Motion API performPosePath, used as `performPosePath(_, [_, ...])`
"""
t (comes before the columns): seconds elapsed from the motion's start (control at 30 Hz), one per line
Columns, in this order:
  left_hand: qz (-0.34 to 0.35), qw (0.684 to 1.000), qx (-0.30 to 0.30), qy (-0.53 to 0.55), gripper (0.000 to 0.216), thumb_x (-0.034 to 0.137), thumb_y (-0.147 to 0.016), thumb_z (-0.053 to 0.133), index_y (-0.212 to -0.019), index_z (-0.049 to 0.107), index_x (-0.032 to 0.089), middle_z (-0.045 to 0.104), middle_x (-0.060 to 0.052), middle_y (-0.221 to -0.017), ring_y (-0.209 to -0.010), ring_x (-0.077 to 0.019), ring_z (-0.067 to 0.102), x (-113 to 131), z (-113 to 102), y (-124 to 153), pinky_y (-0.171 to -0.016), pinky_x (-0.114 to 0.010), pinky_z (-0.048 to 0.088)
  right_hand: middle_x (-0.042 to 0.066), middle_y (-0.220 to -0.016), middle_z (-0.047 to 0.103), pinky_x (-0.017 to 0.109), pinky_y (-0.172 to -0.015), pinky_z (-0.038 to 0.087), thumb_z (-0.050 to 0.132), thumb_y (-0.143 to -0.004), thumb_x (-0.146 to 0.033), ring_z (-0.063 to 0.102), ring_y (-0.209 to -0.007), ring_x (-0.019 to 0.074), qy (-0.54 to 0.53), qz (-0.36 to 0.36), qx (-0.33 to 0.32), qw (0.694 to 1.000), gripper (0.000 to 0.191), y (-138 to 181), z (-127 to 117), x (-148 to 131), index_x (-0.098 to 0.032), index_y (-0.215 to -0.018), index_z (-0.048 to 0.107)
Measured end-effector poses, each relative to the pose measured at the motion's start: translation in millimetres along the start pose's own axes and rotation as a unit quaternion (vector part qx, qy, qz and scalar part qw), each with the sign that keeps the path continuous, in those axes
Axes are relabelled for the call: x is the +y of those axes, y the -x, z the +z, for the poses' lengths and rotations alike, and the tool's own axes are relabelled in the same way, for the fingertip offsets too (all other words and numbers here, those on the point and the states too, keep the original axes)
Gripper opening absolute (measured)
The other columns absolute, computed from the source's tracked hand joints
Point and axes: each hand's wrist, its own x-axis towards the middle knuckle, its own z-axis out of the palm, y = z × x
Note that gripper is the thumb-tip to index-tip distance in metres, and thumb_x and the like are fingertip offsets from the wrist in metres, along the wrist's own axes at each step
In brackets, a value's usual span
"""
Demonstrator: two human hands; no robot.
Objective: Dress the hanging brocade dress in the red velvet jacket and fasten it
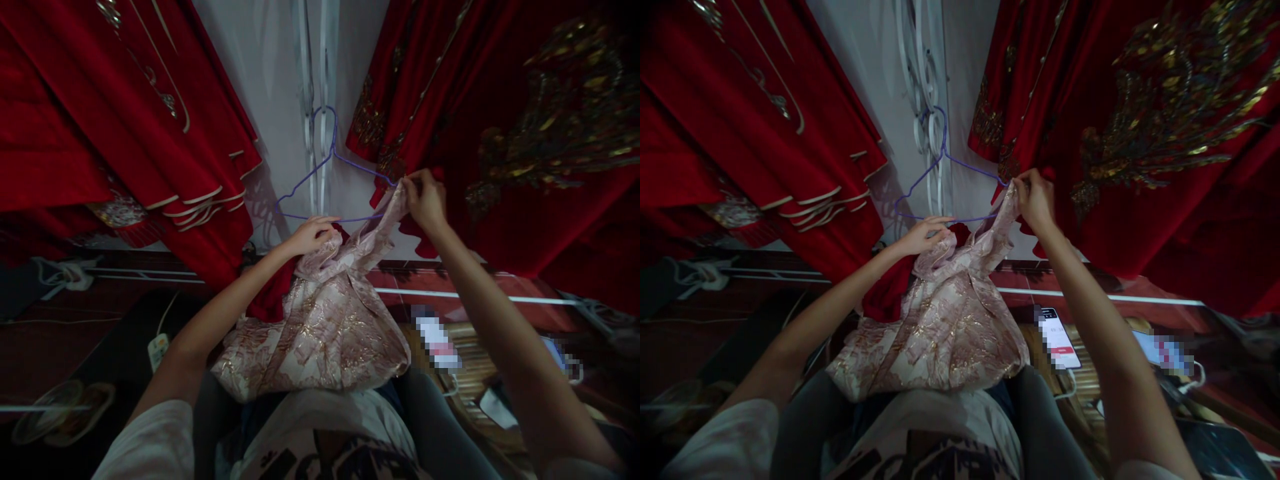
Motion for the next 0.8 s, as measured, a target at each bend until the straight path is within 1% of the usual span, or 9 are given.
performPosePath(0.13, [-0.027, 0.998, 0.032, 0.037, 0.030, 0.033, -0.095, 0.039, -0.092, 0.065, 0.018, 0.060, -0.008, -0.129, -0.118, -0.0177, 0.056, 8, -2, 3, -0.107, -0.039, 0.038, 0.013, -0.103, 0.064, 0.046, -0.090, 0.041, 0.024, -0.095, -0.054, 0.058, -0.101, 0.0298, -0.021, -0.006, -0.012, 1.000, 0.048, -5, 12, -24, -0.022, -0.117, 0.052])
performPosePath(0.17, [-0.038, 0.997, 0.057, 0.035, 0.031, 0.034, -0.096, 0.038, -0.094, 0.064, 0.018, 0.061, -0.009, -0.127, -0.117, -0.0170, 0.056, 5, -5, 6, -0.106, -0.037, 0.038, 0.014, -0.103, 0.064, 0.047, -0.091, 0.040, 0.022, -0.095, -0.055, 0.058, -0.101, 0.0304, -0.020, -0.006, -0.016, 1.000, 0.050, -6, 14, -26, -0.022, -0.117, 0.052])
performPosePath(0.23, [-0.081, 0.987, 0.139, 0.003, 0.034, 0.036, -0.097, 0.035, -0.096, 0.063, 0.017, 0.064, -0.010, -0.119, -0.112, -0.0161, 0.057, -7, -12, 15, -0.102, -0.032, 0.041, 0.014, -0.103, 0.064, 0.047, -0.091, 0.039, 0.020, -0.095, -0.057, 0.058, -0.101, 0.0306, -0.020, -0.005, -0.023, 1.000, 0.052, -6, 15, -25, -0.021, -0.117, 0.051])
performPosePath(0.3, [-0.160, 0.956, 0.239, -0.067, 0.035, 0.037, -0.097, 0.034, -0.092, 0.062, 0.017, 0.065, -0.010, -0.105, -0.104, -0.0170, 0.058, -25, -21, 29, -0.094, -0.031, 0.044, 0.015, -0.103, 0.063, 0.046, -0.091, 0.040, 0.020, -0.095, -0.058, 0.059, -0.099, 0.0300, -0.022, -0.003, -0.030, 0.999, 0.054, -7, 15, -21, -0.021, -0.117, 0.051])
performPosePath(0.37, [-0.253, 0.909, 0.297, -0.145, 0.036, 0.037, -0.096, 0.033, -0.086, 0.061, 0.018, 0.064, -0.009, -0.095, -0.095, -0.0187, 0.059, -47, -30, 47, -0.088, -0.032, 0.044, 0.014, -0.102, 0.064, 0.045, -0.090, 0.040, 0.022, -0.094, -0.060, 0.059, -0.098, 0.0295, -0.026, -0.003, -0.033, 0.999, 0.054, -7, 14, -18, -0.021, -0.118, 0.051])
performPosePath(0.47, [-0.353, 0.870, 0.277, -0.204, 0.035, 0.036, -0.095, 0.033, -0.087, 0.061, 0.018, 0.065, -0.010, -0.093, -0.092, -0.0221, 0.060, -75, -39, 75, -0.084, -0.034, 0.043, 0.013, -0.100, 0.064, 0.044, -0.089, 0.042, 0.023, -0.093, -0.062, 0.060, -0.095, 0.0289, -0.038, 0.003, -0.039, 0.999, 0.055, -9, 12, -17, -0.022, -0.118, 0.051])
performPosePath(0.57, [-0.405, 0.854, 0.249, -0.211, 0.036, 0.039, -0.094, 0.033, -0.090, 0.063, 0.019, 0.066, -0.011, -0.095, -0.091, -0.0233, 0.060, -91, -44, 96, -0.080, -0.033, 0.042, 0.013, -0.100, 0.065, 0.043, -0.087, 0.043, 0.023, -0.093, -0.062, 0.061, -0.092, 0.0283, -0.041, 0.008, -0.056, 0.998, 0.056, -10, 12, -19, -0.022, -0.120, 0.051])
performPosePath(0.67, [-0.391, 0.857, 0.250, -0.223, 0.039, 0.042, -0.095, 0.031, -0.093, 0.063, 0.020, 0.065, -0.010, -0.094, -0.091, -0.0226, 0.060, -95, -46, 101, -0.079, -0.032, 0.042, 0.013, -0.101, 0.065, 0.042, -0.085, 0.043, 0.022, -0.092, -0.064, 0.061, -0.092, 0.0281, -0.037, 0.008, -0.066, 0.997, 0.059, -12, 13, -19, -0.022, -0.122, 0.051])
performPosePath(0.8, [-0.341, 0.876, 0.286, -0.184, 0.037, 0.040, -0.094, 0.033, -0.091, 0.064, 0.020, 0.066, -0.007, -0.091, -0.090, -0.0192, 0.059, -97, -52, 83, -0.083, -0.030, 0.044, 0.012, -0.095, 0.065, 0.039, -0.081, 0.045, 0.027, -0.092, -0.063, 0.062, -0.089, 0.0268, -0.047, 0.014, -0.058, 0.997, 0.056, -13, 11, -19, -0.023, -0.119, 0.053])
